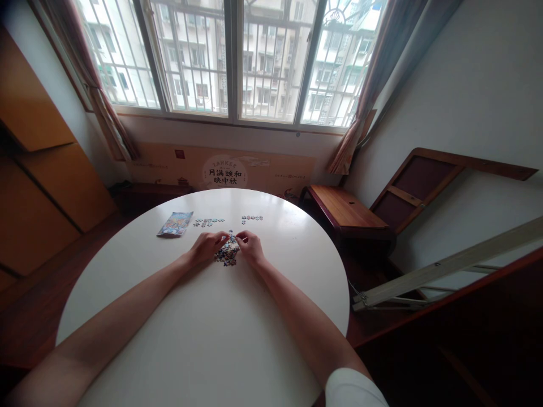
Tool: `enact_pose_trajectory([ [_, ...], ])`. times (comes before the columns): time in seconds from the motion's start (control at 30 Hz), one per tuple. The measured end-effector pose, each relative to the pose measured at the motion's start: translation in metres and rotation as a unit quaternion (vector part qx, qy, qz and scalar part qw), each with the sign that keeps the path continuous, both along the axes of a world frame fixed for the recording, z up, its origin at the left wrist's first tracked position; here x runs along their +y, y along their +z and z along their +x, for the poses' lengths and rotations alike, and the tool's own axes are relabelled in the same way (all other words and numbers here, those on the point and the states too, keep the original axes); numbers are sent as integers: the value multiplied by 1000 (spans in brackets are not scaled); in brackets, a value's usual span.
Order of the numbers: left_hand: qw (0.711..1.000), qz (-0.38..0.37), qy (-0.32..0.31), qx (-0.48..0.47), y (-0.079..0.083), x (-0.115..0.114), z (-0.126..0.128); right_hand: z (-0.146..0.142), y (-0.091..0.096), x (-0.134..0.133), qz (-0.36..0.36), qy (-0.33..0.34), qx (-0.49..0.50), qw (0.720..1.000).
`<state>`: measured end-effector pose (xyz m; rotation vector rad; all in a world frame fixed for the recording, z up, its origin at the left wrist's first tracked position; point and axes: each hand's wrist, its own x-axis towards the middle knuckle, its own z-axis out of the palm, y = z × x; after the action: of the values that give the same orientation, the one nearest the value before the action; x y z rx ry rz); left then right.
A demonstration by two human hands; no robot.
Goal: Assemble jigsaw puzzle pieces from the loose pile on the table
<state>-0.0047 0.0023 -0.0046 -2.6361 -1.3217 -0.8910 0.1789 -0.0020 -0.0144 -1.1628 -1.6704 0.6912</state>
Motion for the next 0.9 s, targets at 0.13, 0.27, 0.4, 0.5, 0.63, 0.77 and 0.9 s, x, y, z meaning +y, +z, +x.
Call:
enact_pose_trajectory([
  [0.13, 1000, -1, 5, -8, -1, 0, 1, 0, 1, -1, -4, -3, 0, 1000],
  [0.27, 1000, 8, 14, 3, -2, 1, 1, 0, 0, 0, -4, -1, 2, 1000],
  [0.4, 1000, 15, 16, 5, -3, 2, 1, 0, -1, 2, -2, -1, 1, 1000],
  [0.5, 1000, 15, 16, 7, -3, 2, 1, 0, -1, 2, 0, -2, -1, 1000],
  [0.63, 1000, 14, 17, 8, -1, 2, 2, 0, 1, 0, -3, -5, 0, 1000],
  [0.77, 1000, 14, 11, 5, 0, 1, 2, 1, 2, 0, -2, -5, 2, 1000],
  [0.9, 1000, 12, 11, 4, 0, 1, 2, 1, 1, 1, -4, -4, 6, 1000],
])
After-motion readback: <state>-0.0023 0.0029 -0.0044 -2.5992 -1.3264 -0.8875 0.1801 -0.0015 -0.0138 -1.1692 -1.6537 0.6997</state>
